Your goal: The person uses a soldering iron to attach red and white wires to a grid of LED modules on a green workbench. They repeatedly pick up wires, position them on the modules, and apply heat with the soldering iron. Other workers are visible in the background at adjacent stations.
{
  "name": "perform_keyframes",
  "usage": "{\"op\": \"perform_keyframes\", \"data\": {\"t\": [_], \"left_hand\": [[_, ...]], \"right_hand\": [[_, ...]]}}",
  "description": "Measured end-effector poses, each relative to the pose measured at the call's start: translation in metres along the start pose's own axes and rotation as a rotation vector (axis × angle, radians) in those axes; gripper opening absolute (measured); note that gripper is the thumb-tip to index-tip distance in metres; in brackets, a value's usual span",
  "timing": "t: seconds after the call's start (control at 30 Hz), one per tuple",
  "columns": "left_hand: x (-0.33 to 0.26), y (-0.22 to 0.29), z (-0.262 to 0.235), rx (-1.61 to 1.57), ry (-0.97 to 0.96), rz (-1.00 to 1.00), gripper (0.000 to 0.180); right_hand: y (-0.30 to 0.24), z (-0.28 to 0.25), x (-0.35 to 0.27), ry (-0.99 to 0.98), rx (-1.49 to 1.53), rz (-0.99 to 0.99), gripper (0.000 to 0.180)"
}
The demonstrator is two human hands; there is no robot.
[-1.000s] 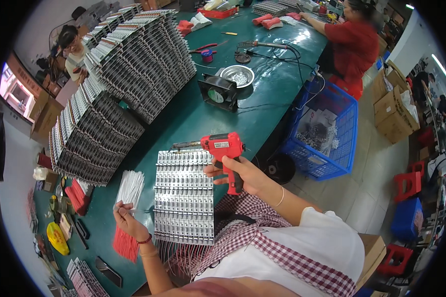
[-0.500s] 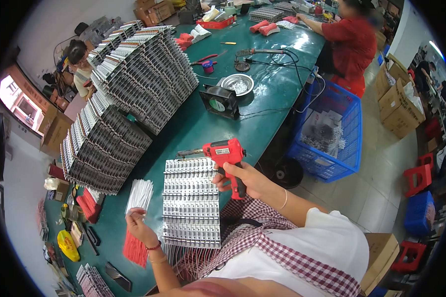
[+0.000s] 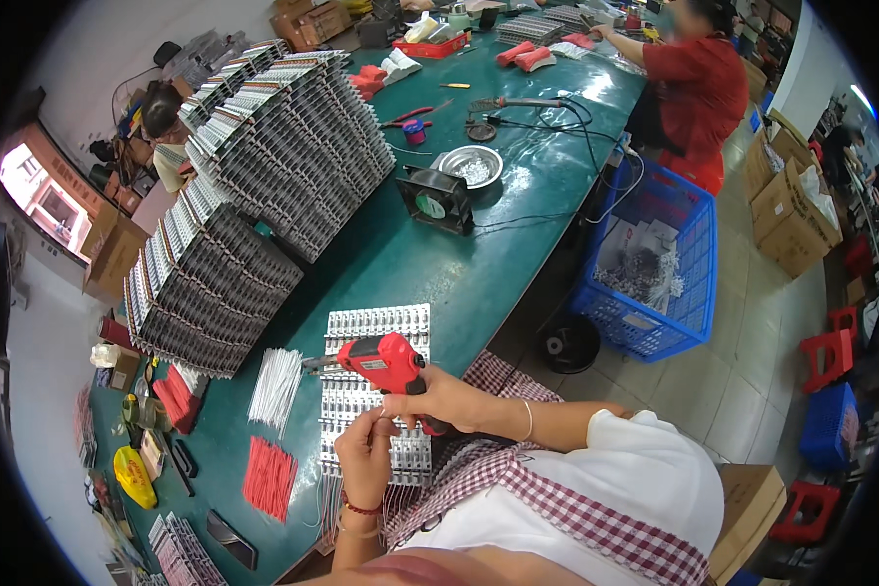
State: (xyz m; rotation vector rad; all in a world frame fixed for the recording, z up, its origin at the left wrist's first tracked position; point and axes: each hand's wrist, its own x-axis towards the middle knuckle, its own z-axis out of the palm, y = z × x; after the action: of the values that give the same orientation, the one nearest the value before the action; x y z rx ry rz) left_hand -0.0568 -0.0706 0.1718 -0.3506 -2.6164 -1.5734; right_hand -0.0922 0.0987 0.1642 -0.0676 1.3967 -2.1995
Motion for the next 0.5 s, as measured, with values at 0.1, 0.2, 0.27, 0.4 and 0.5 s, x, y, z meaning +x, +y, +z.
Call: {"op": "perform_keyframes", "data": {"t": [0.1,0.2,0.27,0.4,0.5], "left_hand": [[-0.012,0.002,-0.006,0.010,0.020,0.027,0.013],[-0.007,0.009,-0.006,0.042,-0.050,0.007,0.010],[-0.009,0.009,-0.006,0.037,-0.048,0.009,0.009],[-0.010,0.009,-0.006,0.039,-0.053,0.001,0.008],[-0.011,0.004,-0.006,0.006,-0.023,-0.095,0.009]], "right_hand": [[-0.006,0.016,-0.008,-0.020,0.078,0.056,0.028],[0.002,0.008,-0.002,-0.014,0.023,0.051,0.031],[0.006,0.004,0.000,-0.025,-0.044,0.069,0.033],[0.006,0.003,0.001,-0.029,-0.102,0.055,0.035],[0.009,0.004,0.000,-0.013,-0.183,-0.078,0.031]]}}
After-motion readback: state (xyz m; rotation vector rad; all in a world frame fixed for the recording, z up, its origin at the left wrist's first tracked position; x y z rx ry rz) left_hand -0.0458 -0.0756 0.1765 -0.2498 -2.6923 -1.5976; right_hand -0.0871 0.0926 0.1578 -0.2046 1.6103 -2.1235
